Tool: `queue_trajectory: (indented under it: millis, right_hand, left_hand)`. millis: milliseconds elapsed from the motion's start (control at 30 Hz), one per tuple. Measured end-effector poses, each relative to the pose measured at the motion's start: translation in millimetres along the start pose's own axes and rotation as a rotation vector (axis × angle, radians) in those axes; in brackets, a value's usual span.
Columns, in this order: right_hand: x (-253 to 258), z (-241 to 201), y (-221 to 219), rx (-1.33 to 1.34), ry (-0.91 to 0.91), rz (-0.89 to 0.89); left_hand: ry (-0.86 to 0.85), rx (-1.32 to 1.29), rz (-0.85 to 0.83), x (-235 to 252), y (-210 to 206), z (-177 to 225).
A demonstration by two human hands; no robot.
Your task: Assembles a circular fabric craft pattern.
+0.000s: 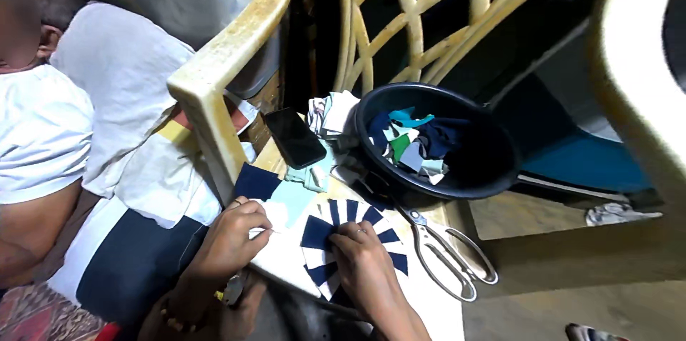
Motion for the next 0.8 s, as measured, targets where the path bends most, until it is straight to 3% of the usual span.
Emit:
queue_trajectory:
  millis: [100, 167, 233, 367, 433, 533, 800]
  right_hand:
    - [-1, -2, 2, -0.026, 0.019, 0.029]
    - [-2, -6, 8, 0.023, 0.036, 0.117]
    - [-4, -9, 15, 0.265, 0.002, 0.195]
    - [-3, -20, 9, 0.963, -0.198, 0.048]
    - [-4, -21, 6, 1.11, -0.335, 0.029]
    - [-7, -11, 5, 1.115, -0.48, 0.081]
    - [-9, 5, 2, 1.146, -0.56, 0.169]
  left_hand:
    - [-0.019, 0.016, 0.175, 1, 7, 4]
    - [-0.054, -0.111, 0.298, 1, 15, 11]
    - [-0.062, -0.434, 0.3, 2, 14, 20]
    - [0.104, -0.988, 0.111, 2, -10, 38]
    - [0.188, -1.041, 0.09, 2, -15, 41]
    - [0.227, -1.04, 0.119, 4, -15, 37]
    - [0.376, -1.036, 0.134, 4, -16, 17]
Point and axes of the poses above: each hand's wrist, its own x-axis towards the middle knuckle, its own y-axis out of the back of the hand, z = x × y, the point moved 8 cm from there along x, towards the middle knuckle, and after that the axes turned 2 degrees about -y, right-handed, at the moved point
